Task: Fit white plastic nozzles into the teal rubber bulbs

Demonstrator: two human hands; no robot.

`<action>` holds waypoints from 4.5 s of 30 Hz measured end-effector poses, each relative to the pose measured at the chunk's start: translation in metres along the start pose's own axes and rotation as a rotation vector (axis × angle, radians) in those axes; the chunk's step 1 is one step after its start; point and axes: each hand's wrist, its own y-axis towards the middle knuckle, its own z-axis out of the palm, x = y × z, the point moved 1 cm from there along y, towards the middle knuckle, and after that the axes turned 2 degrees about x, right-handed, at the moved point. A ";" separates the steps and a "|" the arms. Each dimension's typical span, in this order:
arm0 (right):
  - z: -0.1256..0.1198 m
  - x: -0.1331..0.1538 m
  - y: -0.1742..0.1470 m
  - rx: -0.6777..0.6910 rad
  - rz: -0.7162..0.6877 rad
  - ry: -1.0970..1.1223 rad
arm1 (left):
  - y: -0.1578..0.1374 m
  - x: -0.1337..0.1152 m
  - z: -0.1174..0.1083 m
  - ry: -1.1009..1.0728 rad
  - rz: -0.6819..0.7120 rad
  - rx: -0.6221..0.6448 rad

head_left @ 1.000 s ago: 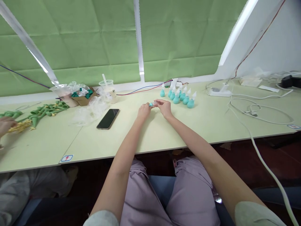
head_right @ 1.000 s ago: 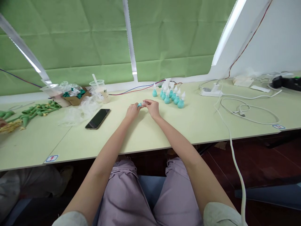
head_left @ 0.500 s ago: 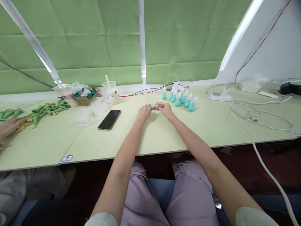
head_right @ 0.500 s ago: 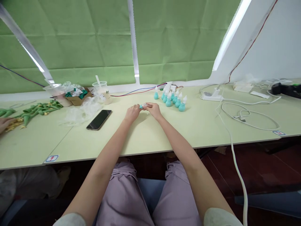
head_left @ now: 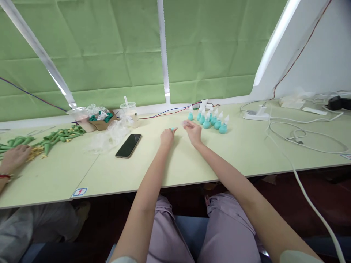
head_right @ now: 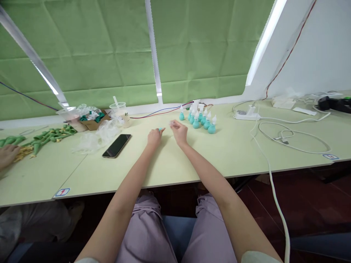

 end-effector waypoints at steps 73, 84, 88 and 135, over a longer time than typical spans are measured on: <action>0.005 -0.001 0.001 0.338 -0.033 -0.305 | -0.003 0.000 -0.008 -0.218 0.319 -0.149; 0.003 0.001 0.000 0.272 -0.116 -0.236 | 0.000 0.000 -0.004 -0.190 0.325 -0.164; 0.007 0.003 -0.006 0.272 -0.162 -0.259 | 0.000 0.001 -0.003 -0.200 0.315 -0.182; 0.004 -0.010 0.001 0.228 0.051 -0.026 | -0.005 -0.007 -0.006 -0.223 0.321 -0.173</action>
